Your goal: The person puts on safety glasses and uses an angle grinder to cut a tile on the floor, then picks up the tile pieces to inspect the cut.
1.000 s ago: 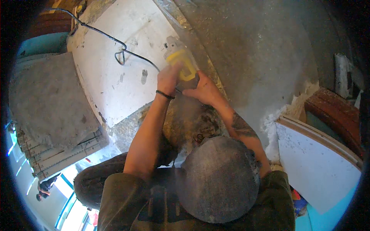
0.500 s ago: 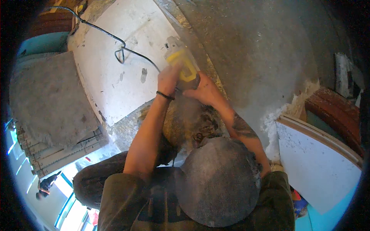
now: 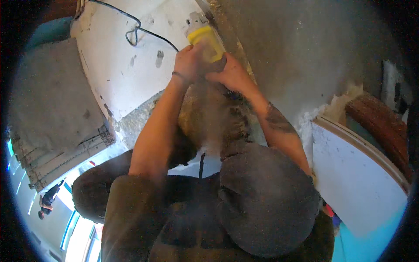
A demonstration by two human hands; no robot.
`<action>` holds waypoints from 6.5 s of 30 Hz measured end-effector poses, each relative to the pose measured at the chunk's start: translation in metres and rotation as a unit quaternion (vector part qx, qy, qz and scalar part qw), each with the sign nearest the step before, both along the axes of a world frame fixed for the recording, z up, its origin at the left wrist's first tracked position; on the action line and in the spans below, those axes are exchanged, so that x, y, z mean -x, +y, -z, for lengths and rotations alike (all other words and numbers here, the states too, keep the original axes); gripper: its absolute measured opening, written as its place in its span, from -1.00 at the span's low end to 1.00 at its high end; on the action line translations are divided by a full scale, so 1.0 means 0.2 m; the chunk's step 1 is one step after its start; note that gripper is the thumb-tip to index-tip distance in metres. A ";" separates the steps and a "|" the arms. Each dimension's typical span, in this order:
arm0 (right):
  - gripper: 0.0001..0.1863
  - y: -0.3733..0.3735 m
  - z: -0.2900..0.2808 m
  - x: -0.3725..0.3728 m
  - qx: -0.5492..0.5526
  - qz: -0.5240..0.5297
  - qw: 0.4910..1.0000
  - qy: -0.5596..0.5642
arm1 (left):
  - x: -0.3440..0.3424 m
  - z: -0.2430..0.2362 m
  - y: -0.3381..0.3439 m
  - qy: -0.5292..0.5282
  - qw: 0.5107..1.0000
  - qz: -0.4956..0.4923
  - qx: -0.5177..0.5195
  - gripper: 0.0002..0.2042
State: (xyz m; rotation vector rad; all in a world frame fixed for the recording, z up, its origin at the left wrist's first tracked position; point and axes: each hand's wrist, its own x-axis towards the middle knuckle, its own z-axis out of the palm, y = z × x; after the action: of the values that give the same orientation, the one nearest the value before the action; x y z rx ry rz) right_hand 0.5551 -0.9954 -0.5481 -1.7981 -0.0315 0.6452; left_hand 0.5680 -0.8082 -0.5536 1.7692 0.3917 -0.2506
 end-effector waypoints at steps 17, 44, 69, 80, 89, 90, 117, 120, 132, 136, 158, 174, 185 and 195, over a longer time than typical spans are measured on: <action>-0.10 -0.05 -0.09 0.03 0.060 -0.001 0.998 0.023 | -0.01 0.00 -0.07 0.124 0.985 -0.093 0.079 -0.61; -0.05 -0.06 0.01 0.02 0.061 -0.011 0.998 0.005 | -0.01 -0.09 -0.13 0.121 0.976 -0.107 0.150 -0.51; 0.00 -0.05 0.02 0.03 0.029 -0.016 0.999 -0.026 | 0.00 -0.08 -0.12 0.142 0.973 -0.142 0.111 -0.51; -0.12 -0.09 0.00 0.09 0.012 -0.013 1.000 -0.013 | 0.07 -0.09 -0.15 0.136 0.981 -0.107 0.089 -0.53; -0.13 -0.10 0.05 0.10 0.023 -0.018 0.999 -0.038 | 0.06 -0.05 -0.12 0.150 0.984 -0.082 0.052 -0.52; -0.17 -0.10 0.04 0.10 0.023 -0.021 0.999 -0.017 | 0.06 -0.05 -0.12 0.152 0.983 -0.085 0.052 -0.51; -0.05 -0.13 -0.06 0.11 0.100 -0.022 0.994 0.027 | 0.08 -0.04 -0.16 0.146 0.986 -0.074 0.018 -0.43; -0.06 -0.10 -0.07 0.11 0.083 -0.027 0.996 0.030 | 0.10 -0.04 -0.11 0.142 0.986 -0.079 0.023 -0.44; -0.01 -0.14 0.04 0.10 0.018 -0.018 0.999 -0.022 | 0.06 -0.11 -0.21 0.158 0.975 -0.113 0.105 -0.46; -0.01 -0.10 -0.12 0.09 0.042 -0.043 0.998 0.020 | 0.09 -0.07 -0.13 0.142 0.976 -0.129 0.101 -0.47; -0.07 -0.14 -0.02 0.13 0.080 -0.023 0.996 0.012 | 0.12 0.01 -0.14 0.125 0.983 -0.087 0.099 -0.56; -0.05 -0.13 0.01 0.17 0.036 -0.019 0.998 -0.040 | 0.19 0.07 -0.07 0.043 0.995 -0.031 0.086 -0.57; -0.05 -0.15 -0.02 0.18 0.052 -0.010 0.998 -0.033 | 0.20 0.12 -0.09 0.019 0.997 -0.019 0.071 -0.60; -0.06 -0.18 0.04 0.18 0.069 -0.017 0.997 -0.039 | 0.16 0.04 -0.17 0.088 0.990 -0.065 0.093 -0.58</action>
State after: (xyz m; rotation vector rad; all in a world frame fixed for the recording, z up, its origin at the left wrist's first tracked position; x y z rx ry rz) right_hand 0.5183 -1.0304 -0.5554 -1.9586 -0.0724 0.6125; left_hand 0.5353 -0.8412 -0.5624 1.5359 0.5893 -0.3410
